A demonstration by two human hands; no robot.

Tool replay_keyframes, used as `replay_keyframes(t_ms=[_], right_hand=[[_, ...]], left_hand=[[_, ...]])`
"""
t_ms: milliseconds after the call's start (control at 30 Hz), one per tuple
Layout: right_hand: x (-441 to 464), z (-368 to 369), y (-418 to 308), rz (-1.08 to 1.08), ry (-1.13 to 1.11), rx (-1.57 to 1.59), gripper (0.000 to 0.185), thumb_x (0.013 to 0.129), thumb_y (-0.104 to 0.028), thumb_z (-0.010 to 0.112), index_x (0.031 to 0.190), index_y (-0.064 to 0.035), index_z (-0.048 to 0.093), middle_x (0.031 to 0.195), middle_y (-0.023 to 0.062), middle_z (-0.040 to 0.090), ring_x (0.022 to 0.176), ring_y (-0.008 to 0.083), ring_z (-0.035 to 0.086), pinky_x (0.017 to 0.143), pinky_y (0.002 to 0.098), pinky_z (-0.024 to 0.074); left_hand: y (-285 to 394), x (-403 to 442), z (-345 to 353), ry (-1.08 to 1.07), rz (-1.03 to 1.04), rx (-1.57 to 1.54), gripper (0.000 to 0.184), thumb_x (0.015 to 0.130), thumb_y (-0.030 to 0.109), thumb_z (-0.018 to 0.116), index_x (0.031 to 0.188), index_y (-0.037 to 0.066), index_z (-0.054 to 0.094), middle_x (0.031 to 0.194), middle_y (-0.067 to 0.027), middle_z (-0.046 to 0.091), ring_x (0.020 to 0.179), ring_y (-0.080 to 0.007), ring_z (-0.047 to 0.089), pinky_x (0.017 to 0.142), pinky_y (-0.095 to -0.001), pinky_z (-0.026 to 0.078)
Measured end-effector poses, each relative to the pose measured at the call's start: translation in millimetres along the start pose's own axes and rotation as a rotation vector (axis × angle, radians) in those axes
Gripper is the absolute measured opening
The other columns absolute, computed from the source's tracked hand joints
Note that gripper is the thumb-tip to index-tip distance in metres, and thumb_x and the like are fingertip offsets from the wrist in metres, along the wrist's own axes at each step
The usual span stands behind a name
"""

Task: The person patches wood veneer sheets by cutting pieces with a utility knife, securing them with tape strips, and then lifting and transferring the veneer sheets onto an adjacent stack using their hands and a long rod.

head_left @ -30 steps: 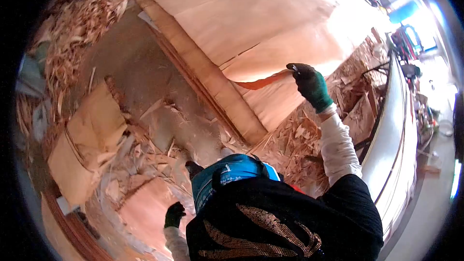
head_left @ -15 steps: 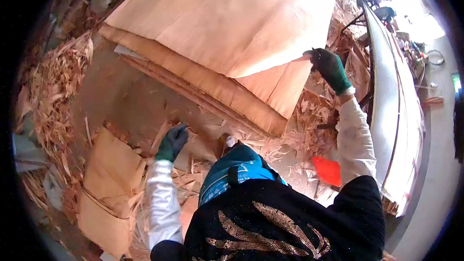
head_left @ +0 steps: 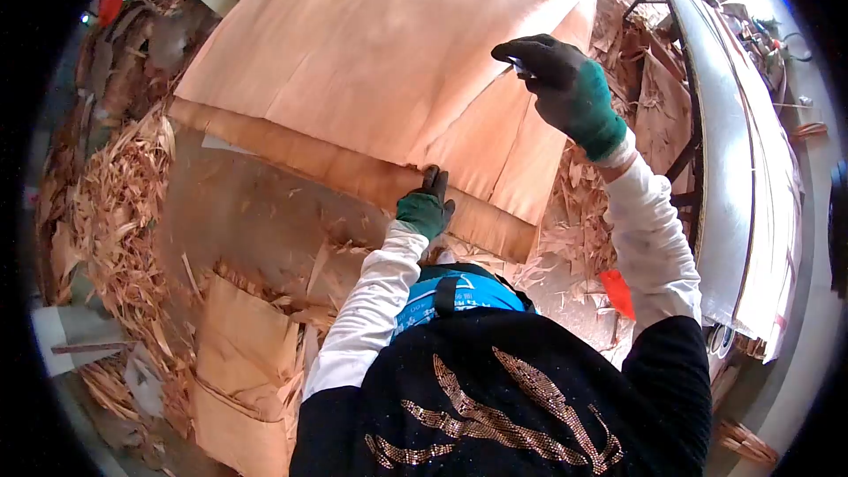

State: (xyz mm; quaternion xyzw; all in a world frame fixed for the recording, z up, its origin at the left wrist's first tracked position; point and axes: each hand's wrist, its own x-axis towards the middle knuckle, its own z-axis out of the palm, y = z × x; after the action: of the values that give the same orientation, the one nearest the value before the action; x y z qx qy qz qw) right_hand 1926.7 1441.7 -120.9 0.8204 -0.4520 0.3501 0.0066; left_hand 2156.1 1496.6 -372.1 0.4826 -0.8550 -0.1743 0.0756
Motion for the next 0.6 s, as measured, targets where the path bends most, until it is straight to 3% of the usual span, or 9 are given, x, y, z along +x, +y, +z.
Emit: replay_keyframes(t_ms=[33,133,233,333,400,500,567,600], right_hand=[[1,-2,1,-0.003,0.017,-0.02,0.044,0.071,0.008,0.058,0.106,-0.0164,0.067,0.094,0.0048,0.066,0.079,0.0233,0.065,0.066,0.0319,0.0528],[7,-13,1,0.037,0.036,-0.009,0.046,0.07,0.009,0.057,0.107,-0.0167,0.067,0.096,0.0054,0.067,0.08,0.023,0.065,0.068,0.0315,0.0533],[5,-14,4,0.079,0.076,0.037,0.048,0.069,0.012,0.055,0.107,-0.0151,0.067,0.096,0.0056,0.067,0.081,0.0208,0.066,0.069,0.029,0.0534],[4,-21,5,0.178,0.126,0.294,0.049,0.07,0.016,0.052,0.109,-0.0102,0.065,0.1,0.0056,0.068,0.084,0.0172,0.066,0.073,0.0261,0.0528],[0,-25,11,0.221,0.18,0.447,0.048,0.071,0.018,0.048,0.111,-0.0062,0.063,0.105,0.0058,0.068,0.087,0.0151,0.066,0.076,0.0248,0.052],[-8,-33,25,0.253,0.234,0.498,0.044,0.079,0.017,0.043,0.116,0.0002,0.057,0.118,0.0095,0.064,0.098,0.0165,0.064,0.083,0.0275,0.0512],[-15,-35,30,0.22,0.334,0.649,0.035,0.084,0.012,0.046,0.117,0.0048,0.055,0.12,0.0179,0.061,0.106,0.0254,0.061,0.087,0.0334,0.0513],[-17,-38,31,0.209,0.353,0.658,0.032,0.086,0.01,0.048,0.117,0.0065,0.054,0.12,0.0208,0.06,0.108,0.0282,0.06,0.087,0.035,0.0511]], left_hand=[[-5,3,1,-0.151,-0.055,-0.06,0.066,0.088,0.036,0.055,0.143,0.008,0.032,0.15,-0.0185,0.028,0.128,-0.0352,0.043,0.105,-0.0408,0.037],[-27,6,16,-0.03,0.055,-0.204,0.063,0.087,0.036,0.056,0.14,0.007,0.038,0.145,-0.0201,0.036,0.127,-0.0359,0.044,0.105,-0.0416,0.037],[-20,5,-9,-0.117,-0.03,-0.407,0.06,0.088,0.038,0.056,0.137,0.006,0.043,0.138,-0.0196,0.045,0.127,-0.0297,0.046,0.104,-0.0394,0.038],[-23,-1,-34,-0.369,-0.338,-1.079,0.055,0.09,0.04,0.055,0.135,0.009,0.046,0.13,-0.0164,0.053,0.12,-0.0266,0.052,0.101,-0.0385,0.041],[-80,3,6,-0.24,-0.01,-1.067,0.052,0.092,0.044,0.052,0.13,0.008,0.05,0.126,-0.0151,0.056,0.114,-0.028,0.055,0.098,-0.0403,0.043],[-95,-17,-41,-0.043,-0.374,-1.982,0.057,0.093,0.047,0.049,0.131,0.005,0.048,0.129,-0.0169,0.054,0.117,-0.0333,0.052,0.102,-0.0451,0.041],[-112,-11,-80,0.18,-0.605,-2.305,0.053,0.092,0.051,0.05,0.126,0.01,0.053,0.124,-0.0147,0.057,0.115,-0.0289,0.053,0.097,-0.0454,0.045],[-136,-3,-82,0.234,-0.545,-2.369,0.055,0.092,0.051,0.05,0.127,0.009,0.051,0.126,-0.015,0.056,0.117,-0.03,0.052,0.099,-0.047,0.043]])
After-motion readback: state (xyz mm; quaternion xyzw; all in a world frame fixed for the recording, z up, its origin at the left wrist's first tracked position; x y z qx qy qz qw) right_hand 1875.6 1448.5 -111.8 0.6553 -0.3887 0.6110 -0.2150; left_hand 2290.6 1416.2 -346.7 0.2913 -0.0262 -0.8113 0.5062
